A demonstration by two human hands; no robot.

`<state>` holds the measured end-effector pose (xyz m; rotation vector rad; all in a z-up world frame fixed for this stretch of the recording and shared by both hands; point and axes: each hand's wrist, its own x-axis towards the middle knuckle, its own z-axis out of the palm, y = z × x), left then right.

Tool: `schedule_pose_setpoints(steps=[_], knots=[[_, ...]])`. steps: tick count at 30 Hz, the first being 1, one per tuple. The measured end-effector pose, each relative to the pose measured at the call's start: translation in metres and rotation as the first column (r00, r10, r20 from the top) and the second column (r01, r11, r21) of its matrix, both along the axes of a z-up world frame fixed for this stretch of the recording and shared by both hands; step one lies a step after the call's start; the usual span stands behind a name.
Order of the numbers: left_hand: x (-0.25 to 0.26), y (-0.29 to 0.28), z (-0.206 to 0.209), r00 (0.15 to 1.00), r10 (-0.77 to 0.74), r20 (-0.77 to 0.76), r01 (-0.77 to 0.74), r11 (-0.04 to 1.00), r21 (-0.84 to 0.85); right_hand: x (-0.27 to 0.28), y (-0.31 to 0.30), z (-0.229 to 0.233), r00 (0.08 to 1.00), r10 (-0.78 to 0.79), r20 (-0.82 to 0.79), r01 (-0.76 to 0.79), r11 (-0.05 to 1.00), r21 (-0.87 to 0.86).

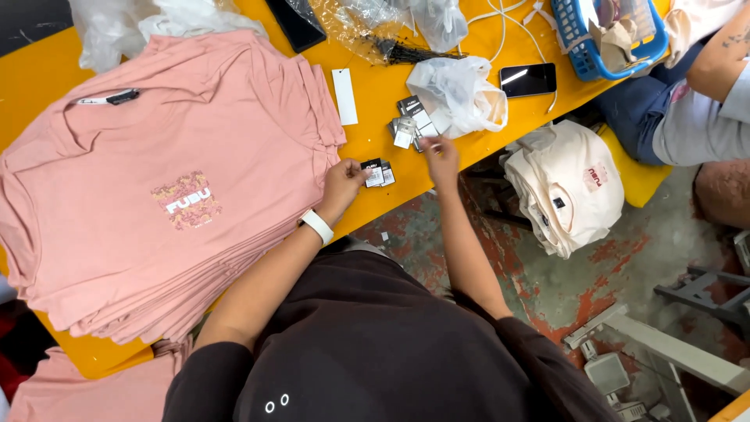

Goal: Attaching brand tags to the neck labels of pink t-shirts and stacking them on a table.

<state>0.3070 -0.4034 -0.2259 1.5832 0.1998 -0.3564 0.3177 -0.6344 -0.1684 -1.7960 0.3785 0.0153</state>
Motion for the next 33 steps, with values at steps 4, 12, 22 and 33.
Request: schedule_pose_setpoints(steps=[4,12,22,33], knots=[[0.001,0.010,-0.003,1.000,0.009,-0.010,-0.008,0.998,0.064,0.036,-0.053,-0.051,0.986,-0.163,-0.023,0.123,0.824,-0.553],[0.005,0.015,0.020,0.996,-0.048,-0.073,0.050,0.998,0.036,0.055,-0.102,-0.125,0.943,-0.268,-0.200,0.185,0.917,-0.354],[0.053,0.002,0.121,0.985,0.128,-0.115,-0.154,0.955,-0.253,0.045,-0.011,0.085,0.994,0.103,-0.027,-0.105,0.992,-0.067],[0.134,0.086,0.145,0.910,0.413,-0.036,-0.407,0.873,-0.270,0.316,-0.026,-0.017,0.914,0.111,0.389,0.133,0.827,-0.546]])
